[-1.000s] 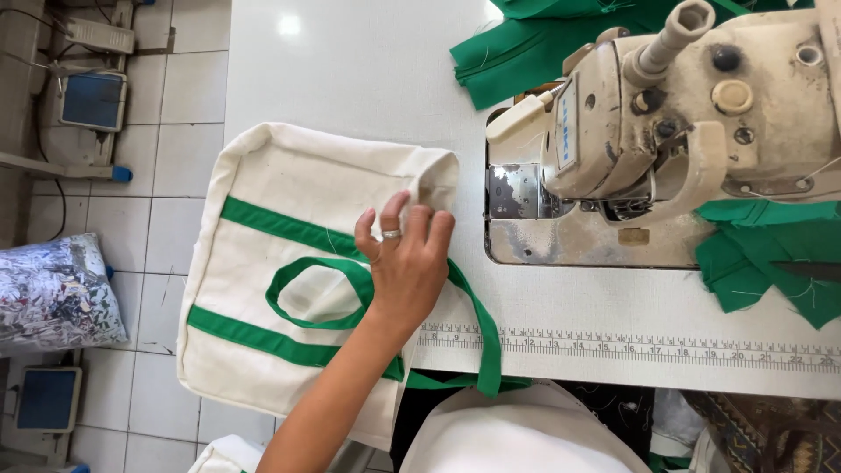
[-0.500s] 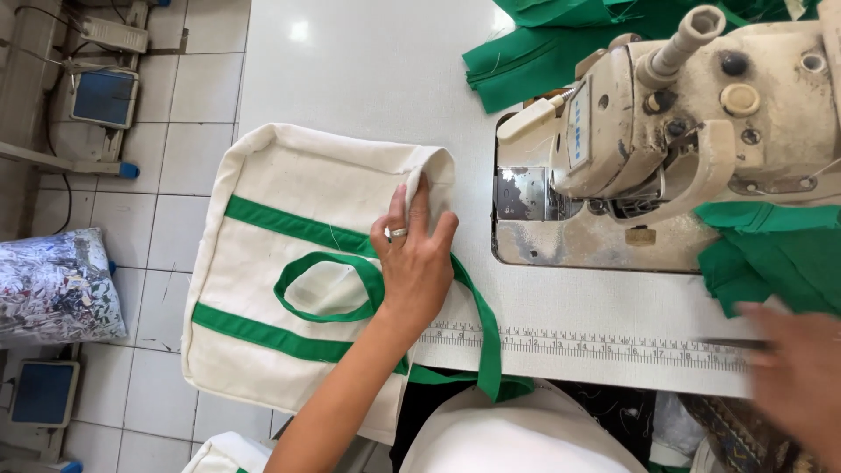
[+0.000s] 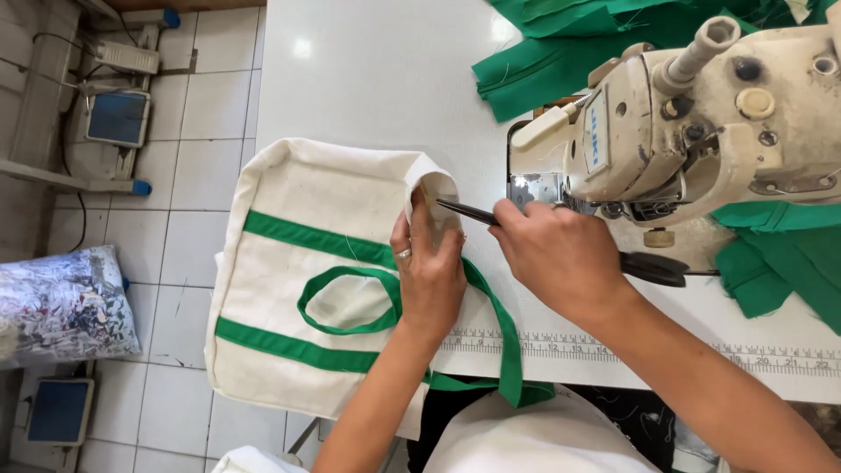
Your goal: Trimming loose threads from canvas tote bags and inspecting them for quality control.
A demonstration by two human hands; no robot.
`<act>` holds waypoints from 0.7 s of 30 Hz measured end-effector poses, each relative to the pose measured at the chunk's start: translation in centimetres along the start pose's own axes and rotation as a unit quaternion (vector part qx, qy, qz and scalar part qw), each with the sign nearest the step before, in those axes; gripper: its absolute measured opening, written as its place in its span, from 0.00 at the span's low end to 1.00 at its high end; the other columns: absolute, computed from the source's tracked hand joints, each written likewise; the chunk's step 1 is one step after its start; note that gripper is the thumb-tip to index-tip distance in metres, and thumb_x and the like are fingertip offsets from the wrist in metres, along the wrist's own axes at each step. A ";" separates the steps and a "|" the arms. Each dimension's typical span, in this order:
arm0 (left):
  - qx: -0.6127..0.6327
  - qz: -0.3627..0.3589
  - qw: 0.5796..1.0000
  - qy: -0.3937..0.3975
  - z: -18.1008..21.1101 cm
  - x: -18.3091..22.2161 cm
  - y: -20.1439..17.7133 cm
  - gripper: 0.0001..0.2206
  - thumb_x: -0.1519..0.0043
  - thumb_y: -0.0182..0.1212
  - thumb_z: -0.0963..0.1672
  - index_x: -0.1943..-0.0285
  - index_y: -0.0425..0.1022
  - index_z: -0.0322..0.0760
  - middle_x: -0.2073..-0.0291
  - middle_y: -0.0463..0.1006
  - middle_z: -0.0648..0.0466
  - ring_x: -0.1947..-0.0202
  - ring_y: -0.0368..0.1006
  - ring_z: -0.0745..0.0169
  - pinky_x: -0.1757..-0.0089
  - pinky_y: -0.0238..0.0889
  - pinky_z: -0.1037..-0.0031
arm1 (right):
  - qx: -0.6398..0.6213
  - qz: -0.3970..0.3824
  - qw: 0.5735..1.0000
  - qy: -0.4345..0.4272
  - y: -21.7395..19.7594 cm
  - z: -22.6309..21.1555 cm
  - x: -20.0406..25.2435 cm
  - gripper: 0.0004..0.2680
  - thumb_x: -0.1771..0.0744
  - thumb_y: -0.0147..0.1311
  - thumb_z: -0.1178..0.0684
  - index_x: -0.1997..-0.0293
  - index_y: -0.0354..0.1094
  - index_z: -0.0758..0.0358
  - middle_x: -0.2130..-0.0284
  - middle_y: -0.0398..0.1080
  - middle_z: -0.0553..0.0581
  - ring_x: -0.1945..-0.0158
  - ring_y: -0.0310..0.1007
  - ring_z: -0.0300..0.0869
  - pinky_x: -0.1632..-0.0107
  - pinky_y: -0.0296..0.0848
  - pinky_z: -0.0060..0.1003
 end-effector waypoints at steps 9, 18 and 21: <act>-0.045 -0.006 0.999 0.007 0.0 0.0 -0.1 0.07 0.33 0.59 0.44 0.66 0.73 0.45 0.36 0.71 0.39 0.40 0.66 0.38 0.53 0.60 0.64 | -0.042 -0.177 0.983 -0.021 4.4 -2.2 -2.0 0.04 0.31 0.50 0.54 0.64 0.70 0.54 0.86 0.66 0.50 0.82 0.72 0.43 0.79 0.71 0.41; -0.036 0.004 0.999 0.011 0.0 -0.5 -0.5 0.08 0.33 0.57 0.44 0.67 0.72 0.47 0.37 0.73 0.41 0.40 0.67 0.39 0.54 0.60 0.66 | -0.082 -0.133 0.988 -0.008 4.3 -2.3 -2.7 0.06 0.30 0.48 0.47 0.62 0.68 0.53 0.84 0.68 0.51 0.80 0.75 0.46 0.77 0.74 0.45; -0.022 0.007 1.000 0.020 -0.2 -0.3 -0.8 0.08 0.32 0.57 0.44 0.67 0.72 0.46 0.37 0.73 0.41 0.40 0.67 0.39 0.53 0.61 0.66 | -0.081 -0.107 0.991 -0.004 4.3 -2.3 -2.3 0.08 0.29 0.47 0.44 0.62 0.68 0.51 0.83 0.69 0.49 0.79 0.76 0.45 0.75 0.75 0.45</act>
Point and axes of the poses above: each hand's wrist, its own x-axis away from the middle knuckle, its own y-axis out of the palm, z = x × y, the point moved 6 cm from there along -x, towards the middle knuckle
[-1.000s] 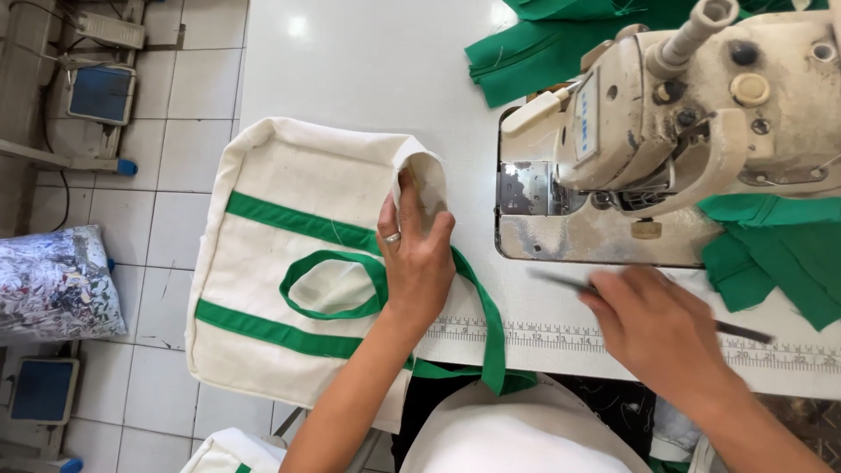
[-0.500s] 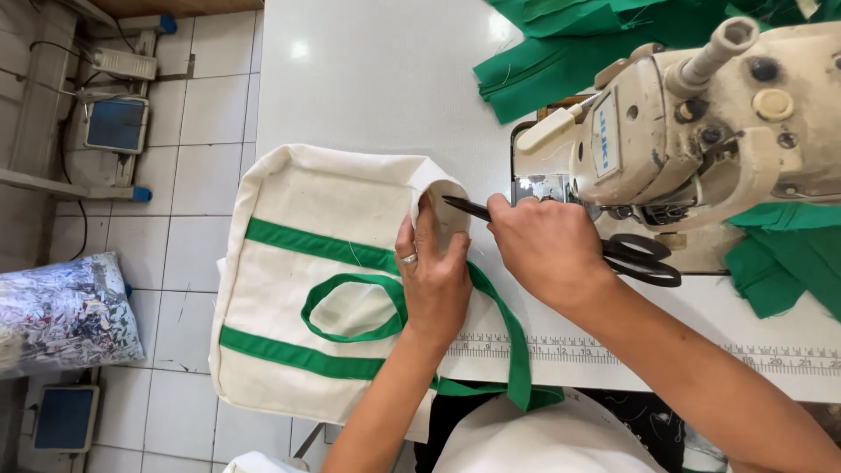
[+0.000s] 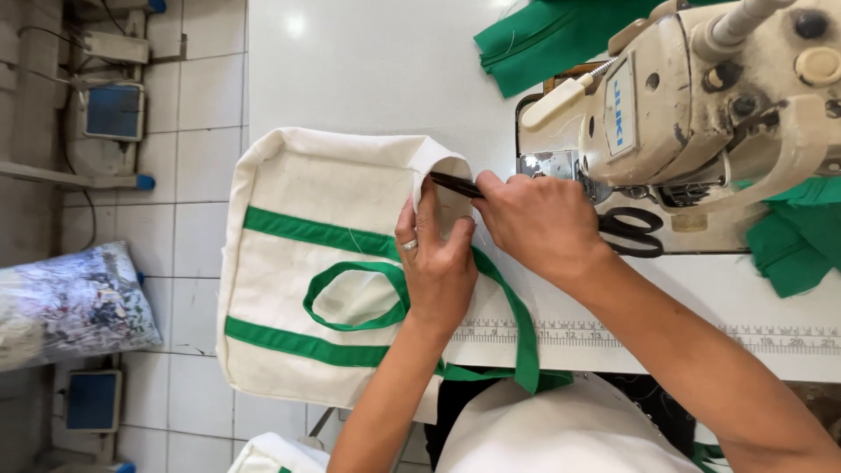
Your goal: Trimming loose threads from canvas tote bags and inspecting them for quality control.
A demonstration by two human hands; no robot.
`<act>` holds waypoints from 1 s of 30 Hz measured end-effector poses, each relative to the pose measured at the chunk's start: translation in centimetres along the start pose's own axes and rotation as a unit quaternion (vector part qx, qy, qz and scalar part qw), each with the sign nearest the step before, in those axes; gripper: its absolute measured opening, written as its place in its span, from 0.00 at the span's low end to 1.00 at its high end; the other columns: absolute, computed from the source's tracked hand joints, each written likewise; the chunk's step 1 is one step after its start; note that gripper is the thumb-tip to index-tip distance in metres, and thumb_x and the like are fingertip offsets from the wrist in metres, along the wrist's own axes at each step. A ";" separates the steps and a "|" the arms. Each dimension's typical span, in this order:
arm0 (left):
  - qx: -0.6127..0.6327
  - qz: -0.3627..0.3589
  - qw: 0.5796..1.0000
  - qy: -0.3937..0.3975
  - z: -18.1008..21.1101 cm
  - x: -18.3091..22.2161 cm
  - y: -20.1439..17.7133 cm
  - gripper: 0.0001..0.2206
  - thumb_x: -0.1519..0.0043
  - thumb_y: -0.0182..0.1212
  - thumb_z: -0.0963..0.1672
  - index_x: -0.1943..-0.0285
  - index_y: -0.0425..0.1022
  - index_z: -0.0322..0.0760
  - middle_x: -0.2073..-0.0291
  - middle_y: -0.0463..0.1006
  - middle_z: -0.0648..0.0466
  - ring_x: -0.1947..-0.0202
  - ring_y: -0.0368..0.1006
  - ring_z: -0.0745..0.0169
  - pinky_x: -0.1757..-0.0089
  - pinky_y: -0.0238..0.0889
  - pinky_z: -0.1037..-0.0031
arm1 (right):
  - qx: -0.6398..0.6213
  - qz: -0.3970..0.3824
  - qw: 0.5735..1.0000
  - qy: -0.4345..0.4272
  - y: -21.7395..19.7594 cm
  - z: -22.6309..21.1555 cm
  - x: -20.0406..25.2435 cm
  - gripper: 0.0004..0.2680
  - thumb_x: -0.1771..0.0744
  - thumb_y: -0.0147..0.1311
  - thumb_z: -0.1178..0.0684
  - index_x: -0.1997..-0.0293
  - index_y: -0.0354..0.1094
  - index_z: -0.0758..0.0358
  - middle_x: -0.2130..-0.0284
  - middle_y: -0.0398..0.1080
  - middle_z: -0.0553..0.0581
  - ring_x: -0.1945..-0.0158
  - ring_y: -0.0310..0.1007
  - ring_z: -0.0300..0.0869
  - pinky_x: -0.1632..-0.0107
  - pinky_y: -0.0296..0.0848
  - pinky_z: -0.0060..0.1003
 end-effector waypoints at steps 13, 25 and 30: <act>0.046 -0.002 0.999 -0.003 0.0 -0.6 -0.2 0.07 0.33 0.59 0.45 0.64 0.77 0.47 0.35 0.71 0.40 0.40 0.67 0.38 0.47 0.63 0.61 | -0.025 0.033 0.999 -0.016 0.4 0.1 0.2 0.07 0.28 0.48 0.46 0.62 0.71 0.48 0.83 0.68 0.52 0.83 0.70 0.40 0.78 0.71 0.36; 0.082 -0.007 0.997 -0.007 -0.1 -1.1 -0.1 0.05 0.34 0.60 0.43 0.64 0.77 0.43 0.35 0.70 0.37 0.40 0.68 0.37 0.41 0.61 0.56 | -0.040 0.060 0.997 -0.008 -0.8 1.4 1.3 0.07 0.28 0.46 0.44 0.61 0.69 0.47 0.84 0.67 0.47 0.84 0.71 0.39 0.77 0.72 0.34; 0.227 -0.023 0.969 -0.093 -1.9 -0.4 -0.1 0.03 0.37 0.60 0.39 0.62 0.77 0.38 0.34 0.69 0.35 0.37 0.69 0.35 0.40 0.61 0.54 | -0.115 0.028 0.993 0.028 -0.9 2.4 3.3 0.09 0.28 0.44 0.42 0.60 0.67 0.49 0.84 0.68 0.51 0.83 0.73 0.45 0.77 0.74 0.42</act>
Point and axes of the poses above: each hand's wrist, its own x-axis away from the middle knuckle, its own y-axis out of the palm, z = x × y, the point moved 6 cm from there along -x, towards the middle knuckle
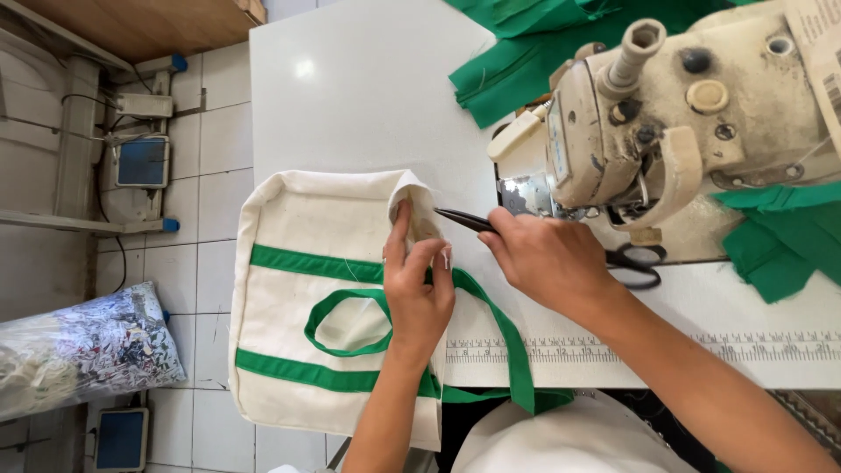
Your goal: Trimming loose threads from canvas tote bags and inspecting them for quality control.
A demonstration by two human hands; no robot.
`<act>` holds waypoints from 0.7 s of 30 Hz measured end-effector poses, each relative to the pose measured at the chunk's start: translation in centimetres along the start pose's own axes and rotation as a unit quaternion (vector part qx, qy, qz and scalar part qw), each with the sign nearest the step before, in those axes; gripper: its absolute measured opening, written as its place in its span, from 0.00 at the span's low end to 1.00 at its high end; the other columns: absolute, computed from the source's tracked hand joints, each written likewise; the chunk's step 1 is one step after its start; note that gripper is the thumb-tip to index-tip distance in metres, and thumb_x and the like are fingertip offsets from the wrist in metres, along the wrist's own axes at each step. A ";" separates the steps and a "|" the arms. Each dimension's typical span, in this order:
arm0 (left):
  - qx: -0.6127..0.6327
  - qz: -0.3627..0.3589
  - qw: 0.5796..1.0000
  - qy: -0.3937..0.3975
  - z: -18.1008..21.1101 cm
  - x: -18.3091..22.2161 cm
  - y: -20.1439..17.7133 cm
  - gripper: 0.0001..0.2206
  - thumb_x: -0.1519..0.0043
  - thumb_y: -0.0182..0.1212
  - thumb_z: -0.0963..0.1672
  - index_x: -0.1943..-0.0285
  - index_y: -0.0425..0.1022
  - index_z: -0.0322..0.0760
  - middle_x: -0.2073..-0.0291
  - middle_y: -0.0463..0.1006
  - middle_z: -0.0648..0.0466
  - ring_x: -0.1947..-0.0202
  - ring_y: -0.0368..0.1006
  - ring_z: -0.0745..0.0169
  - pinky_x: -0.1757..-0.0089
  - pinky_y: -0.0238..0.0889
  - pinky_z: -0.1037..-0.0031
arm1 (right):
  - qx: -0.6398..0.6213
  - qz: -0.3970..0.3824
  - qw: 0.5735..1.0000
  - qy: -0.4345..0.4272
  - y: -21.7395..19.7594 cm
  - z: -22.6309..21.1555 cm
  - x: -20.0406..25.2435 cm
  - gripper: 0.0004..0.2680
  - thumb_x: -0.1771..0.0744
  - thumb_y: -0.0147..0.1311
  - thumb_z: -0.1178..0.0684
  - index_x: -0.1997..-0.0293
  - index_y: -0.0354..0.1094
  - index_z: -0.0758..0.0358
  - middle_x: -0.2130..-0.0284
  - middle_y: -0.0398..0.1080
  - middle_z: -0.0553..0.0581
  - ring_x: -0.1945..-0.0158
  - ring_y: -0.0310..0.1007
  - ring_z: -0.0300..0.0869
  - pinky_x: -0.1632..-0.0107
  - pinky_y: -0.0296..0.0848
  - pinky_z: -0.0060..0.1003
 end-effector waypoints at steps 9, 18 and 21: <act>0.398 0.055 0.903 -0.153 -2.2 -1.0 -7.4 0.02 0.34 0.59 0.39 0.59 0.73 0.32 0.28 0.62 0.35 0.31 0.64 0.39 0.37 0.60 0.55 | -0.167 -0.074 0.983 0.035 -2.8 -1.7 0.2 0.10 0.28 0.39 0.40 0.52 0.68 0.44 0.81 0.71 0.54 0.75 0.78 0.54 0.70 0.77 0.49; 0.602 0.092 0.777 -0.158 -3.7 1.8 -10.9 0.06 0.35 0.59 0.40 0.61 0.67 0.31 0.30 0.58 0.27 0.36 0.66 0.28 0.43 0.66 0.49 | -0.306 -0.092 0.947 -0.034 -3.4 -7.7 -1.2 0.06 0.33 0.53 0.43 0.57 0.70 0.49 0.85 0.71 0.55 0.77 0.78 0.52 0.73 0.75 0.43; 0.624 0.099 0.758 -0.163 -3.7 2.1 -11.0 0.06 0.35 0.59 0.40 0.61 0.66 0.31 0.31 0.58 0.26 0.36 0.66 0.27 0.43 0.66 0.48 | -0.325 -0.099 0.939 -0.045 -3.2 -8.8 -1.4 0.07 0.34 0.55 0.44 0.58 0.70 0.49 0.86 0.71 0.55 0.79 0.77 0.50 0.75 0.75 0.41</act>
Point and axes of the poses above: each hand's wrist, its own x-axis away from the middle knuckle, its own y-axis out of the palm, z = x × y, the point moved 6 cm from there along -x, towards the middle knuckle
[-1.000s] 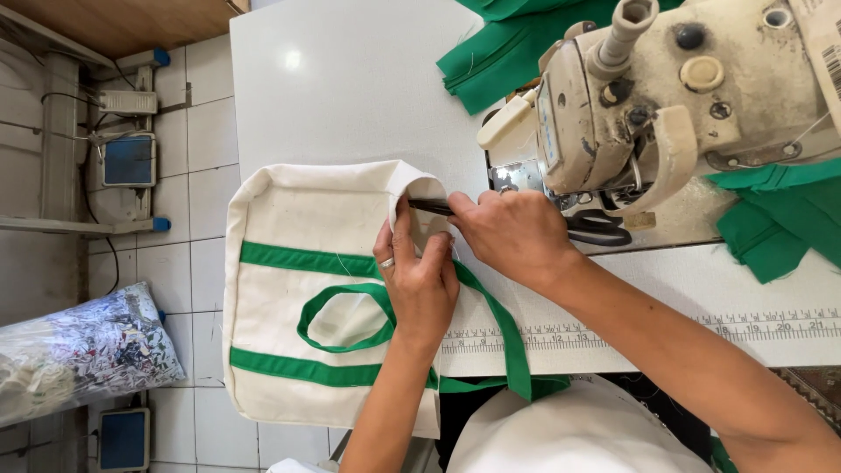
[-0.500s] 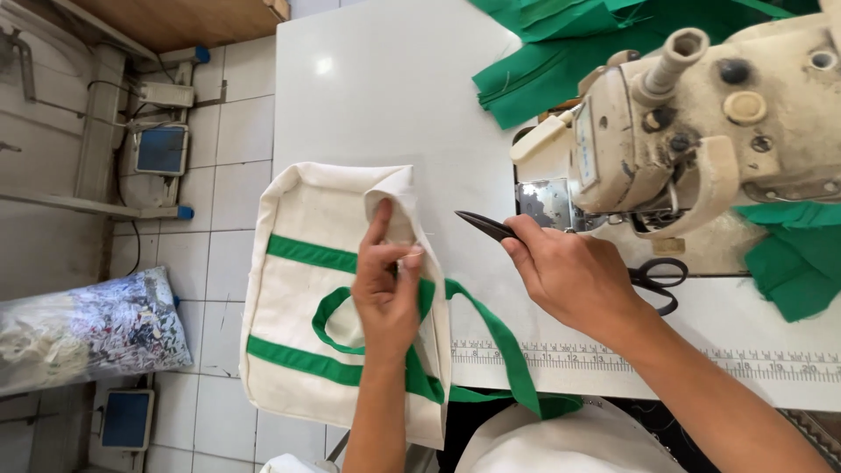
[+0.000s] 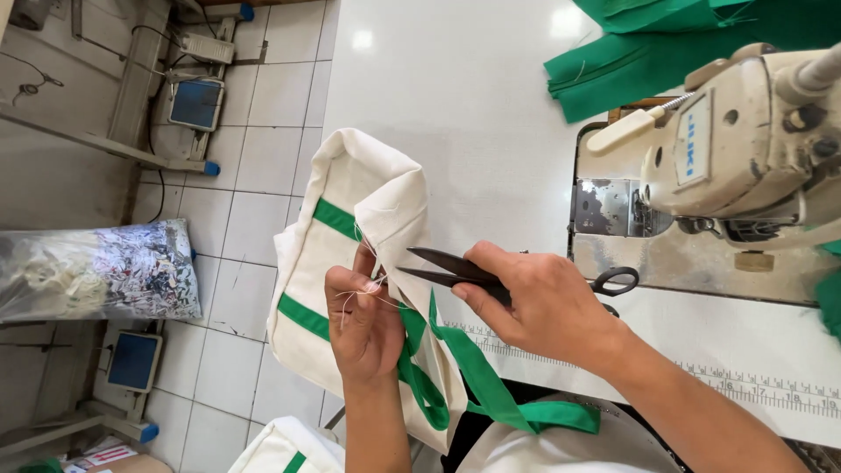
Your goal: Trimming loose threads from canvas tote bags and inspecting them for quality control.
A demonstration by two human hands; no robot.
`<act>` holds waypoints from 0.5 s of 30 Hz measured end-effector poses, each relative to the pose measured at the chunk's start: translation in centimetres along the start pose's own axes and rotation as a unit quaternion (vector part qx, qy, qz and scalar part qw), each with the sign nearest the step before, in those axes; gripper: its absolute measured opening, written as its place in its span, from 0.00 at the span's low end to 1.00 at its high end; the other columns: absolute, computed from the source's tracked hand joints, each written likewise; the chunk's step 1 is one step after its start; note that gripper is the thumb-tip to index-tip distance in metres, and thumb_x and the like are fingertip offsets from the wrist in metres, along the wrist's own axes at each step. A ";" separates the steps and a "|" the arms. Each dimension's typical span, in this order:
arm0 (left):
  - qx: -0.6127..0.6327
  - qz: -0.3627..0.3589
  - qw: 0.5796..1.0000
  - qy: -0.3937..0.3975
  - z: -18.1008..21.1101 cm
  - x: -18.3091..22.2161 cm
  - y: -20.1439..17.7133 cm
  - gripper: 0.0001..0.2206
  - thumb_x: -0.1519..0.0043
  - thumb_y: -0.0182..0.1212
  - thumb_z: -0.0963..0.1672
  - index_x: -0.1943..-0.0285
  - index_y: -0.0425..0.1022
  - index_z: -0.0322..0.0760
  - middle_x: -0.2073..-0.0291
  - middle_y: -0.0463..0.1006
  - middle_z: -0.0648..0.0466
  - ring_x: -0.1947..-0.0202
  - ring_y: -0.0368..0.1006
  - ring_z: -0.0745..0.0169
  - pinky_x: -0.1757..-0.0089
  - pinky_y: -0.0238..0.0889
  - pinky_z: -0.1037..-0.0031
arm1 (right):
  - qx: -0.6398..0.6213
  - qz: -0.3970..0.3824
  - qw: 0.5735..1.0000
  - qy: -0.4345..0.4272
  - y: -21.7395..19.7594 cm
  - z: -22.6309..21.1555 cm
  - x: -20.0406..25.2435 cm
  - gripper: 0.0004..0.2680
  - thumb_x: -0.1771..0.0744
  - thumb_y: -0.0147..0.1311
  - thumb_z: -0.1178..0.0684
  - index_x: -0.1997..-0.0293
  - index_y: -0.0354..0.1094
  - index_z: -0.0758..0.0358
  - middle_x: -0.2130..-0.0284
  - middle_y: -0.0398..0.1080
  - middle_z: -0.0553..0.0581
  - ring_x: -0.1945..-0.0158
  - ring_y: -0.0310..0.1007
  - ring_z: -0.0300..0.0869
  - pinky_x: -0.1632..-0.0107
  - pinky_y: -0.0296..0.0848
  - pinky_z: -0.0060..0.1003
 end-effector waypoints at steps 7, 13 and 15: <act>0.026 -0.004 1.000 0.000 -0.3 -0.1 0.7 0.06 0.35 0.60 0.40 0.61 0.67 0.31 0.33 0.63 0.31 0.37 0.68 0.34 0.43 0.67 0.53 | -0.032 -0.007 0.999 0.003 0.5 -0.1 -0.4 0.07 0.35 0.57 0.45 0.58 0.71 0.50 0.87 0.71 0.57 0.81 0.76 0.52 0.77 0.73 0.40; 0.027 0.000 1.000 0.002 -1.0 0.0 0.5 0.06 0.35 0.60 0.39 0.62 0.67 0.31 0.33 0.63 0.29 0.37 0.69 0.35 0.42 0.67 0.52 | 0.006 -0.029 1.000 -0.001 -0.2 -1.1 -0.4 0.06 0.35 0.57 0.45 0.59 0.72 0.50 0.87 0.72 0.57 0.82 0.76 0.51 0.77 0.74 0.40; 0.007 -0.005 1.000 0.009 -1.1 0.0 1.1 0.06 0.35 0.60 0.40 0.62 0.68 0.31 0.32 0.63 0.31 0.36 0.68 0.36 0.41 0.66 0.53 | 0.033 -0.017 0.999 -0.002 -0.2 -1.4 -0.1 0.06 0.35 0.57 0.44 0.59 0.72 0.49 0.87 0.72 0.56 0.82 0.76 0.51 0.77 0.73 0.40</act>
Point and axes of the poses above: each hand's wrist, its own x-axis away from the middle knuckle, its own y-axis out of the palm, z = x × y, the point moved 6 cm from there along -x, towards the middle knuckle
